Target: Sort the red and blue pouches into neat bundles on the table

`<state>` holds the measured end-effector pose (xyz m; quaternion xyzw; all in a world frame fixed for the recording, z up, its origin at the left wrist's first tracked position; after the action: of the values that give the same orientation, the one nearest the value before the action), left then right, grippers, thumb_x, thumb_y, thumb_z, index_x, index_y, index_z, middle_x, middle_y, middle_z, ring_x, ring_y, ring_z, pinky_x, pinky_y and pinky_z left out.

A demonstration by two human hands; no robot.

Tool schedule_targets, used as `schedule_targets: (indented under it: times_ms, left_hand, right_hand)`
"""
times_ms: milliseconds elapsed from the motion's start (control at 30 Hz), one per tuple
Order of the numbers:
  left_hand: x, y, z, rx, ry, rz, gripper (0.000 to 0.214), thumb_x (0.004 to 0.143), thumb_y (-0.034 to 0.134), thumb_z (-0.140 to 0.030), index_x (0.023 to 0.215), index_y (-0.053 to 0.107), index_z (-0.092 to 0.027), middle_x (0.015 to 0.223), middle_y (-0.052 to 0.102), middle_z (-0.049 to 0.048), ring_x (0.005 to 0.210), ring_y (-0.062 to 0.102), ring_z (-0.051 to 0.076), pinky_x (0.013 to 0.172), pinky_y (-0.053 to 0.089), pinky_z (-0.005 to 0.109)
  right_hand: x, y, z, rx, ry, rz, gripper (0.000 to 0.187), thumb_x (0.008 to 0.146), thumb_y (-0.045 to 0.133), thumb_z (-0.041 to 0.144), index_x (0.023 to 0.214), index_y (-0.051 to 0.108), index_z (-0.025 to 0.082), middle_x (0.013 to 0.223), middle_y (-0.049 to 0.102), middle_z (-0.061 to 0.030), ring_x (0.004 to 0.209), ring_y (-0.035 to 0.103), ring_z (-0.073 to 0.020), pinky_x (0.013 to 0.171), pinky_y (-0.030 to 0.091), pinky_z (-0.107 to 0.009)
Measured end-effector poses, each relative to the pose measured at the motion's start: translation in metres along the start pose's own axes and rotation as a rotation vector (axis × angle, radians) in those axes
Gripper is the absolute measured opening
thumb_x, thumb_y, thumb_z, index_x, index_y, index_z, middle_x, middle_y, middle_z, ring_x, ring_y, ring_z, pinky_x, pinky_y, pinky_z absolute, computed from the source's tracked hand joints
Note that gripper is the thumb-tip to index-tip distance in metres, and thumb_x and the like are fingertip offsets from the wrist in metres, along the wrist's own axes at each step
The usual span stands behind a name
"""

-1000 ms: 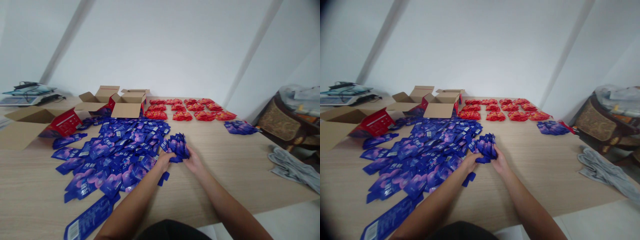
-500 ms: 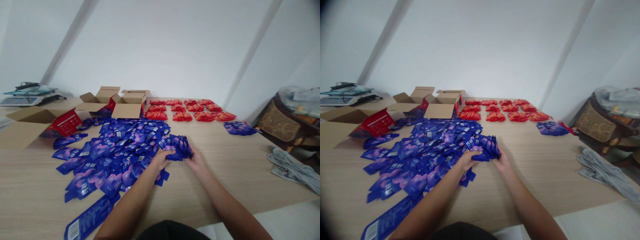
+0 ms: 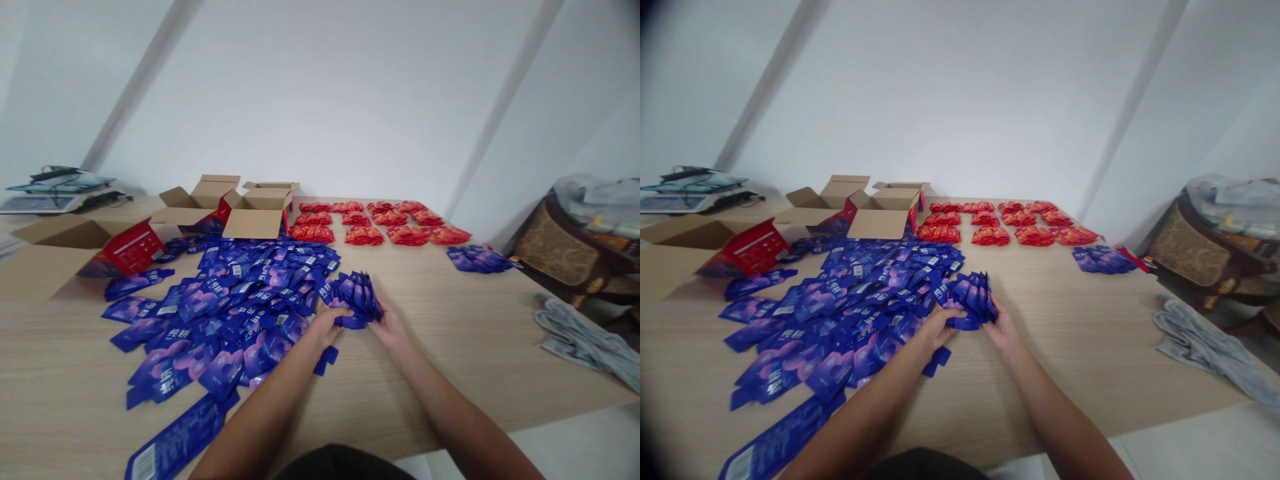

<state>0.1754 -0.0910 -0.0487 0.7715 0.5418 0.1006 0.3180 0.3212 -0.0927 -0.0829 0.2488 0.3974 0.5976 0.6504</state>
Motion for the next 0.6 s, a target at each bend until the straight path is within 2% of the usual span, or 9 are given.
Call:
schedule_targets:
  times_ms: [167,367,467,600]
  left_hand:
    - [0.0,-0.002,-0.006,0.025,0.036,-0.048,0.036,0.045,0.067,0.0,0.077,0.061,-0.015,0.067,0.066,-0.0011,0.06,0.061,0.014,0.061,0.049,0.026]
    - [0.0,-0.005,-0.01,0.115,0.092,-0.098,0.025,0.047,0.065,0.0,0.065,0.057,-0.015,0.059,0.059,-0.0041,0.054,0.057,0.01,0.056,0.046,0.022]
    - [-0.001,-0.005,-0.01,0.127,0.1,-0.09,0.027,0.048,0.067,-0.001,0.069,0.058,-0.015,0.062,0.061,-0.0031,0.057,0.058,0.011,0.056,0.047,0.022]
    - [-0.004,-0.003,-0.013,0.065,0.075,-0.02,0.036,0.053,0.076,-0.009,0.085,0.062,-0.015,0.082,0.067,0.0024,0.072,0.064,0.015,0.068,0.052,0.027]
  right_hand:
    - [-0.005,0.004,0.002,0.074,0.0,-0.043,0.018,0.084,0.053,0.019,0.085,0.07,0.017,0.08,0.074,-0.0019,0.072,0.069,-0.0131,0.078,0.054,-0.026]
    - [-0.008,0.005,0.007,0.044,0.007,-0.06,0.015,0.083,0.055,0.018,0.085,0.07,0.019,0.076,0.074,-0.0001,0.066,0.069,-0.0128,0.071,0.056,-0.026]
    - [-0.01,0.008,0.008,0.048,0.006,-0.089,0.016,0.083,0.054,0.018,0.083,0.07,0.018,0.074,0.074,-0.0003,0.064,0.068,-0.0125,0.068,0.056,-0.025]
    - [-0.013,0.014,0.007,0.062,0.043,-0.064,0.019,0.085,0.051,0.019,0.082,0.07,0.016,0.074,0.074,-0.0011,0.066,0.069,-0.0117,0.07,0.055,-0.024]
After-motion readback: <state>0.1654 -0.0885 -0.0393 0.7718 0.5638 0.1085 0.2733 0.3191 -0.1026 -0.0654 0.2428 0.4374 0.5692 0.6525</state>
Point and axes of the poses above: each hand's wrist, its own x-axis towards the middle knuckle, its own y-axis out of the palm, z = x × y, the point moved 2 cm from there along x, towards the middle knuckle
